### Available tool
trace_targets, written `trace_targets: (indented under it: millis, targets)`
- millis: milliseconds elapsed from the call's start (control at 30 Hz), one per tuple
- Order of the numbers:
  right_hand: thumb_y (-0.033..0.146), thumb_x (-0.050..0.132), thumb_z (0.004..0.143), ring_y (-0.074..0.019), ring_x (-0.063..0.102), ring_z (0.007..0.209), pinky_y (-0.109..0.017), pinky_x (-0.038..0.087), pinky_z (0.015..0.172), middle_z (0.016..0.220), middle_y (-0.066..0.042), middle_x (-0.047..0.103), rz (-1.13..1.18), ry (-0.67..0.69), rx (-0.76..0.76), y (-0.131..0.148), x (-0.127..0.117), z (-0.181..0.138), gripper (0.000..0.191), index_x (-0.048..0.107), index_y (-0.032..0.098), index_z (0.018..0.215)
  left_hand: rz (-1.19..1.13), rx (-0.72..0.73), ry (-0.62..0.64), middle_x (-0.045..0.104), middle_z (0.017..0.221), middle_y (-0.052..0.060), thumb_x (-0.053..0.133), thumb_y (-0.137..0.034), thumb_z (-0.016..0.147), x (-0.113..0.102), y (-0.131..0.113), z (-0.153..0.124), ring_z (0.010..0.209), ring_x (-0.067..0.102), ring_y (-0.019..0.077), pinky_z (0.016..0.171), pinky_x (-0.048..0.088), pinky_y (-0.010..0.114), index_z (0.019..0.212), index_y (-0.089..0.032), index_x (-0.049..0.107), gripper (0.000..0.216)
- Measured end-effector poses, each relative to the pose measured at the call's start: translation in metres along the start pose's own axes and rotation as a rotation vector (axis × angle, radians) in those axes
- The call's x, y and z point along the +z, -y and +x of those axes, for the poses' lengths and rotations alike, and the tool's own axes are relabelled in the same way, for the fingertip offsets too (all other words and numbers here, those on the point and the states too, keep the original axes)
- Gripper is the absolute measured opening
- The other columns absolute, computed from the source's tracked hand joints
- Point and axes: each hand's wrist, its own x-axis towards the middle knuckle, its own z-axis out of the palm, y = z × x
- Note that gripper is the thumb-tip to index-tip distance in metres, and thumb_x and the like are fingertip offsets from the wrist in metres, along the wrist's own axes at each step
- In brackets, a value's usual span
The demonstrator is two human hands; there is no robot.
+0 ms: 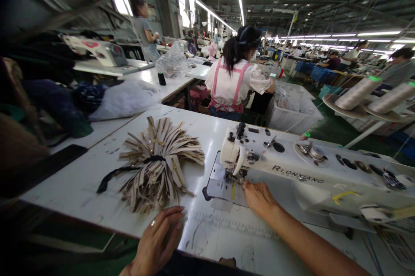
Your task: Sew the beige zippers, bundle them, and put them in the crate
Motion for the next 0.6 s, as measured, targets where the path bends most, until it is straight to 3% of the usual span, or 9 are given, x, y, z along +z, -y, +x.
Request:
trace_targets:
  millis: [267,467,600]
  targets:
    - [0.023,0.038,0.092,-0.0236,0.065,0.086,-0.031,0.042,0.077,0.087,-0.01,0.07,0.113,0.087,-0.104,-0.033,-0.022,0.012,0.028,0.066,0.018,0.09,0.032,0.017,-0.048,0.062,0.108,0.01,0.049,-0.013,0.085,-0.002,-0.002,0.004,0.101,0.059,0.0202,0.085,0.051,0.031,0.108,-0.018,0.056,0.025]
    - [0.015,0.039,0.088,-0.0221,0.064,0.085,-0.03,0.044,0.076,0.093,-0.009,0.069,0.101,0.033,-0.103,-0.041,-0.021,0.021,0.028,0.068,0.017,0.088,0.039,0.016,-0.045,0.062,0.107,0.01,0.05,-0.012,0.085,0.0,-0.001,0.004,0.099,0.059,0.0195,0.083,0.052,0.029,0.107,-0.018,0.056,0.024]
    - [0.017,0.044,0.085,-0.0183,0.062,0.09,-0.027,0.045,0.083,0.095,-0.002,0.069,0.173,-0.022,-0.068,-0.045,-0.025,0.03,0.024,0.067,0.02,0.087,0.047,0.017,-0.045,0.062,0.106,0.01,0.051,-0.012,0.084,0.0,-0.002,0.005,0.099,0.059,0.0198,0.084,0.052,0.03,0.106,-0.018,0.057,0.023]
